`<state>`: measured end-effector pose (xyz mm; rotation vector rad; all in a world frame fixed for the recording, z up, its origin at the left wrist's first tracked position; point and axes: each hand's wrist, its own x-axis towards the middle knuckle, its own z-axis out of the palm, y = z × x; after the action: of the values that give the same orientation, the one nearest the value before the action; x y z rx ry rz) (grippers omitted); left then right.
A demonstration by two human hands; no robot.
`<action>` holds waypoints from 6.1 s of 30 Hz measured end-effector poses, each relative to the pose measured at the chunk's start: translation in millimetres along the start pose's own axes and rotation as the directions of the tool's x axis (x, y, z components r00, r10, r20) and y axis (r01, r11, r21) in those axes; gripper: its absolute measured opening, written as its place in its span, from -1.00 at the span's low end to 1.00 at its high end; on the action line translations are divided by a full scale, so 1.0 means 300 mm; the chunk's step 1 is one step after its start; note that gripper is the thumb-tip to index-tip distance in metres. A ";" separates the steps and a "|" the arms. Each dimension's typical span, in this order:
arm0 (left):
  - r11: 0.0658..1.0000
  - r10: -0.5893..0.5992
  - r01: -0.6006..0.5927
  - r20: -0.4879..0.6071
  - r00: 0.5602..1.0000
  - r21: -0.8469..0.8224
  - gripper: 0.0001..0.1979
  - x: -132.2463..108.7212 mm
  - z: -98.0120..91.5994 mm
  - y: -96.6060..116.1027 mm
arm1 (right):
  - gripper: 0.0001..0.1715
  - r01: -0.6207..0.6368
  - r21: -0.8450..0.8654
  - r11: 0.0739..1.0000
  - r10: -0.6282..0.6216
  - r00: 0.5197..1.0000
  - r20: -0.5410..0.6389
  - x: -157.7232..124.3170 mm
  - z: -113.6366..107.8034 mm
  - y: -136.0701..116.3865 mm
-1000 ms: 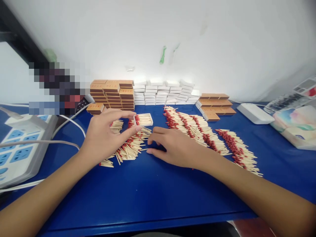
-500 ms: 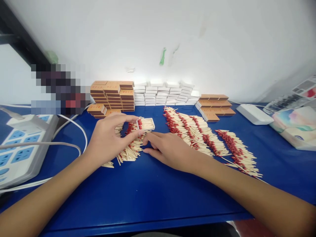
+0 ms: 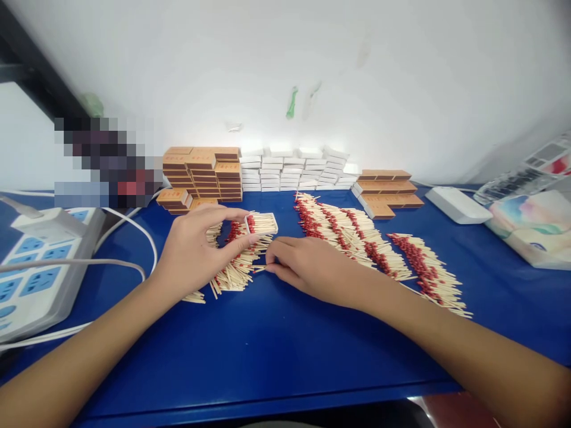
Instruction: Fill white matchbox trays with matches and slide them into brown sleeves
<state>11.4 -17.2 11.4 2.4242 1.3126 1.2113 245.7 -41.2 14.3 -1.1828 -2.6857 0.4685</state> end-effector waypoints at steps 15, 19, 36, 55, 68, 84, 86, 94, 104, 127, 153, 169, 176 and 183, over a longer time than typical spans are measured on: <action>0.994 0.096 -0.097 0.037 0.995 0.039 -0.64 -0.015 0.013 -0.004 | -0.84 -0.058 -0.041 0.997 0.050 0.980 -0.190 -0.022 -0.100 0.061; 0.993 0.121 -0.120 0.065 0.991 -0.018 -0.64 -0.023 0.020 0.014 | -0.81 -0.070 -0.064 0.995 0.058 0.982 -0.181 -0.019 -0.087 0.054; 0.994 0.073 -0.063 0.104 0.992 -0.093 -0.65 -0.030 0.019 0.022 | -0.89 -0.022 -0.006 1.000 0.020 0.963 -0.269 -0.012 -0.068 0.061; 0.993 0.011 0.011 0.185 0.983 -0.118 -0.68 -0.027 0.011 0.046 | -0.87 0.038 0.055 0.998 -0.017 0.939 -0.343 -0.008 -0.061 0.062; 0.981 0.078 -0.044 0.176 0.981 -0.188 -0.70 -0.030 0.021 0.031 | -0.56 0.225 -0.008 0.974 -0.216 0.922 -0.323 -0.022 -0.068 0.059; 0.978 0.026 0.023 0.233 0.972 -0.209 -0.66 -0.028 0.010 0.044 | -0.89 0.135 0.042 0.990 -0.112 0.930 -0.351 -0.013 -0.059 0.061; 0.976 0.040 0.012 0.236 0.971 -0.217 -0.65 -0.029 0.012 0.045 | -0.91 0.116 0.059 0.991 -0.090 0.937 -0.339 -0.014 -0.059 0.059; 0.976 -0.005 0.059 0.253 0.968 -0.208 -0.67 -0.028 0.010 0.040 | -0.93 0.142 0.110 0.984 -0.102 0.945 -0.312 -0.015 -0.065 0.064; 0.971 0.001 0.059 0.249 0.968 -0.232 -0.67 -0.028 0.014 0.041 | -0.93 0.127 0.109 0.986 -0.077 0.923 -0.378 -0.007 -0.051 0.062; 0.914 -0.212 0.301 0.310 0.927 -0.273 -0.60 -0.008 -0.006 0.051 | -0.66 0.368 0.049 0.929 -0.306 0.833 -0.460 -0.023 -0.066 0.054; 0.924 -0.222 0.291 0.270 0.937 -0.248 -0.57 -0.003 -0.011 0.050 | -0.62 0.259 0.023 0.966 -0.218 0.855 -0.471 -0.016 -0.068 0.056; 0.933 -0.201 0.261 0.242 0.949 -0.249 -0.60 -0.007 -0.009 0.044 | -0.86 0.177 0.016 0.984 -0.141 0.831 -0.538 -0.009 -0.075 0.051; 0.939 -0.174 0.236 0.245 0.954 -0.250 -0.62 -0.007 -0.004 0.053 | -0.94 0.132 0.065 0.989 -0.082 0.864 -0.497 -0.009 -0.070 0.049; 0.941 -0.173 0.231 0.237 0.956 -0.248 -0.63 -0.008 -0.003 0.050 | -0.76 0.047 0.117 0.992 0.020 0.858 -0.513 -0.008 -0.069 0.051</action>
<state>19.7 -28.6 17.6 2.0988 1.2086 0.9757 263.7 -28.7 28.2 -1.0677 -2.1691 0.2629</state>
